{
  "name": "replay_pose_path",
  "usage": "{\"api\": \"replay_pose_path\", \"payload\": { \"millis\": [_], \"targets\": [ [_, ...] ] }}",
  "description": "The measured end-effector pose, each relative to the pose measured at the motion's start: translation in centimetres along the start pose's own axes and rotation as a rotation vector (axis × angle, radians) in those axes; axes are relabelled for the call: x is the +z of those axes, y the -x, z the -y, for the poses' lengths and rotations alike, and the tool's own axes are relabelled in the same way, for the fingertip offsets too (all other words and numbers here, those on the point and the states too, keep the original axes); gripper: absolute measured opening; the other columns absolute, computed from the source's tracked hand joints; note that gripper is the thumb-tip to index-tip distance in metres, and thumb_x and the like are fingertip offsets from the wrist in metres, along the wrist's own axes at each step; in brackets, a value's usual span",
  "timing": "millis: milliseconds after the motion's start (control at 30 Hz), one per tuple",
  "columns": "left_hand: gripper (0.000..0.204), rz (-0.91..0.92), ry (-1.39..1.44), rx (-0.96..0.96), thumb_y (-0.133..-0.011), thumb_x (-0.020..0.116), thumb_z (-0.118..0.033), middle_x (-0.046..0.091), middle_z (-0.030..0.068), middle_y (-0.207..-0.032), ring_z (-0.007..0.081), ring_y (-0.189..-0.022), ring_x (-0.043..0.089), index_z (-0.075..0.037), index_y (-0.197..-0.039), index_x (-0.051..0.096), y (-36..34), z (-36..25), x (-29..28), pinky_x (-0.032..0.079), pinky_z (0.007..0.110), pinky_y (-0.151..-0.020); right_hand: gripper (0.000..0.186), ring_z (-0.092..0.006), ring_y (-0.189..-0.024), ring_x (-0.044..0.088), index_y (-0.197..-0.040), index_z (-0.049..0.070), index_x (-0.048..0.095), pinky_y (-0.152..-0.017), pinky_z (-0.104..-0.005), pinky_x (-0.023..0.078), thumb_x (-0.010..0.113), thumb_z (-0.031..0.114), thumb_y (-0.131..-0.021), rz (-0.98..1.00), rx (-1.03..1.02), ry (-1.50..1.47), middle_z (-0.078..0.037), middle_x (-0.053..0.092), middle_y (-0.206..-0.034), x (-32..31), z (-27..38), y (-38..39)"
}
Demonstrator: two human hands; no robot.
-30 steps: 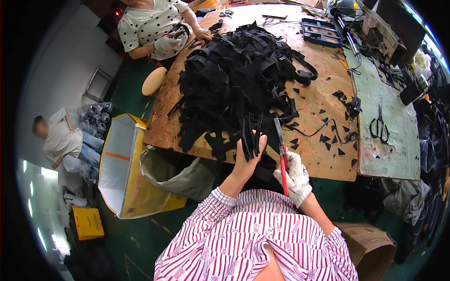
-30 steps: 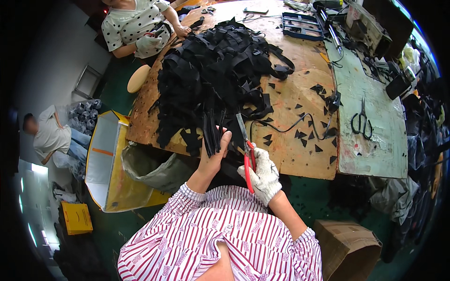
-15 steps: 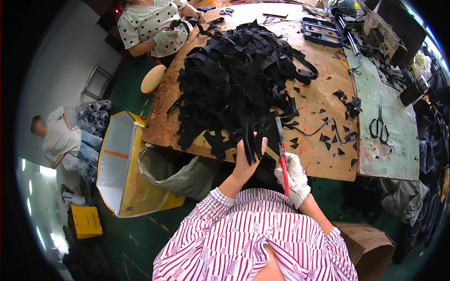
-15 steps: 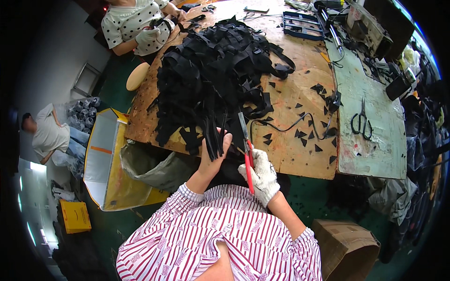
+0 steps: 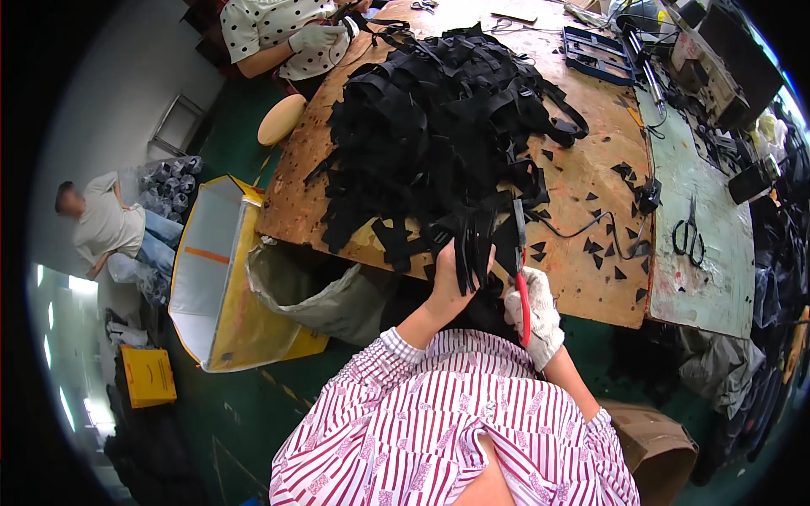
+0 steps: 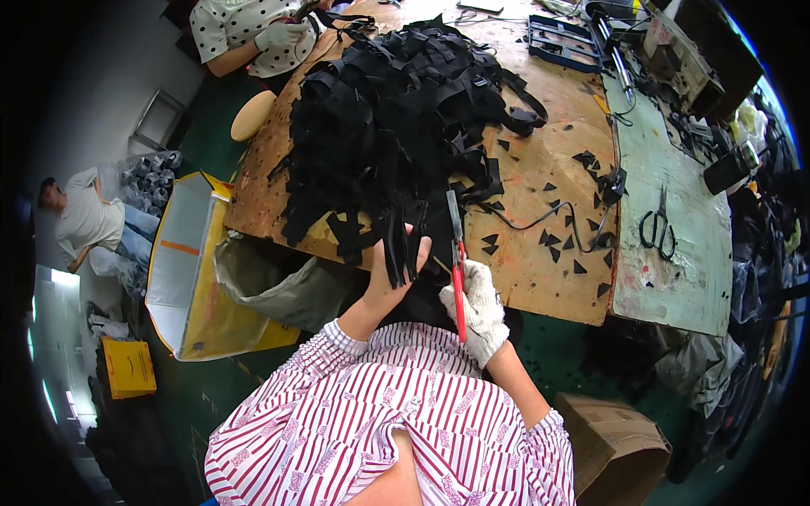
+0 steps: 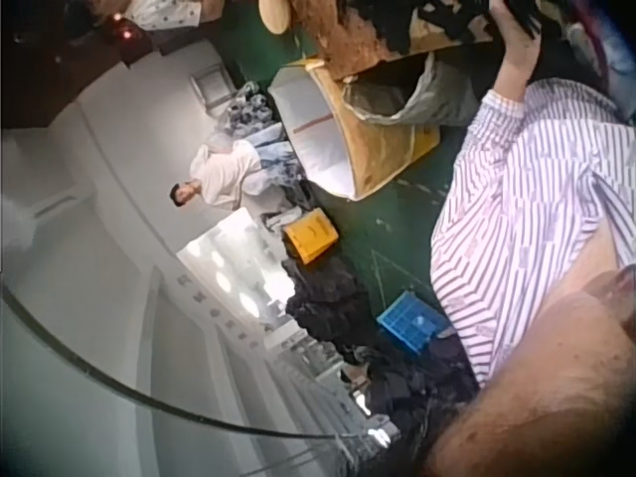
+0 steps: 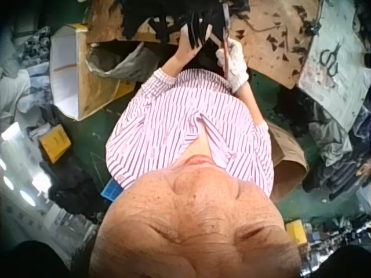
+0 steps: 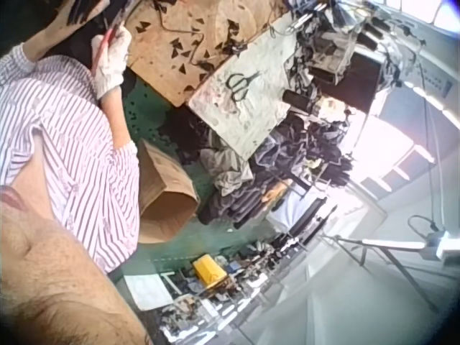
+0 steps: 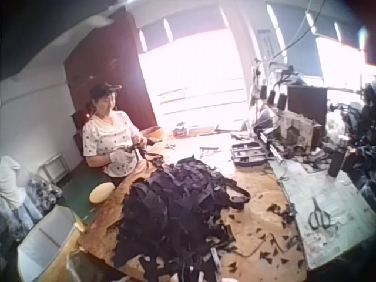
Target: The person uses red-handled scissors to cut black fabric strips into smaller pieces on a wooden workbench. They repeatedly pick up strips, cut them, and place the cut pieces into a yellow bin. Another person is visible in the background working at a separate station.
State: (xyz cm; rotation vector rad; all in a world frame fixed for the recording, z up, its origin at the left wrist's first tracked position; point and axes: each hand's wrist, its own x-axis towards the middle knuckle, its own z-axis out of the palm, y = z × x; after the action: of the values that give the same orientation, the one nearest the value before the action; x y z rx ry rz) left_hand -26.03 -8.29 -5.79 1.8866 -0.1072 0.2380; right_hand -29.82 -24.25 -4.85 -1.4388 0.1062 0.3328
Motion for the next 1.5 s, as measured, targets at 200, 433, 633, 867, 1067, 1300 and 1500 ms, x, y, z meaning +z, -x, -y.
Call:
{"api": "replay_pose_path", "payload": {
  "millis": [200,433,633,867,1067,1300,1500],
  "targets": [
    [0.023,-0.058,-0.228,0.229,-0.079,0.072,-0.006,0.055,0.008,-0.089,0.0209,-0.083,0.055,-0.006,-0.098,0.06,-0.3,0.2,0.1,0.042,0.032,-0.071,0.038,-0.007,-0.051,0.048,-0.113,0.003,0.042,-0.046,-0.0206,0.04,0.063,0.013,-0.083,-0.008,0.094,-0.15,-0.002,0.051,-0.078,0.1,0.2,0.4],
    [0.023,0.028,0.612,-0.076,-0.081,0.069,-0.006,0.055,0.0057,-0.086,0.017,-0.079,0.055,-0.005,-0.099,0.056,1.7,1.9,0.0,0.043,0.031,-0.07,0.049,-0.0076,-0.041,0.044,-0.106,0.006,0.047,-0.034,-0.0208,0.036,0.067,0.043,-0.081,-0.068,-0.056,-0.406,0.0,0.05,-0.071,-2.0,-0.1,-1.6],
    [0.026,0.035,-0.175,0.304,-0.088,0.059,-0.002,0.056,0.0054,-0.102,0.016,-0.101,0.055,-0.005,-0.112,0.049,-0.5,-3.6,-4.7,0.043,0.033,-0.093,0.061,-0.0063,-0.035,0.04,-0.1,0.003,0.048,-0.03,-0.0186,0.029,0.069,0.055,-0.076,-0.143,-0.11,-0.312,0.002,0.045,-0.057,-2.0,1.4,-1.0],
    [0.016,-0.384,1.001,-0.166,-0.094,0.055,-0.023,0.041,-0.0024,-0.065,0.0082,-0.056,0.036,-0.008,-0.097,0.049,0.2,-7.7,-11.5,0.033,0.025,-0.058,0.06,-0.0063,-0.034,0.037,-0.092,0.002,0.047,-0.029,-0.0188,0.029,0.07,0.055,-0.075,-0.121,-0.135,-0.324,0.002,0.043,-0.056,-0.8,0.5,-0.9],
    [0.029,-0.099,1.132,0.264,-0.076,0.062,0.003,0.037,-0.0024,-0.073,0.0098,-0.066,0.035,-0.009,-0.096,0.044,1.1,-8.6,-15.8,0.038,0.028,-0.07,0.06,-0.0058,-0.034,0.037,-0.089,0.003,0.047,-0.029,-0.0189,0.028,0.07,0.056,-0.074,-0.105,-0.163,-0.296,0.002,0.043,-0.056,-0.6,0.4,-0.9],
    [0.026,-0.561,0.515,-0.023,-0.077,0.064,0.0,0.047,-0.0024,-0.075,0.0079,-0.06,0.041,-0.006,-0.097,0.049,1.3,-5.7,-18.0,0.037,0.022,-0.058,0.048,-0.0058,-0.042,0.037,-0.098,0.004,0.047,-0.034,-0.0177,0.028,0.066,0.045,-0.082,-0.056,-0.097,-0.279,0.003,0.042,-0.059,-0.6,0.1,-0.3],
    [0.027,-0.403,-0.254,-0.108,-0.071,0.064,-0.002,0.063,0.0169,-0.086,0.0333,-0.083,0.064,0.003,-0.096,0.059,0.6,8.9,-16.7,0.05,0.036,-0.071,0.032,-0.0073,-0.037,0.035,-0.093,0.004,0.047,-0.032,-0.0193,0.027,0.061,0.031,-0.083,-0.051,-0.018,-0.254,0.001,0.042,-0.058,-0.4,0.6,-0.2]
  ]
}}
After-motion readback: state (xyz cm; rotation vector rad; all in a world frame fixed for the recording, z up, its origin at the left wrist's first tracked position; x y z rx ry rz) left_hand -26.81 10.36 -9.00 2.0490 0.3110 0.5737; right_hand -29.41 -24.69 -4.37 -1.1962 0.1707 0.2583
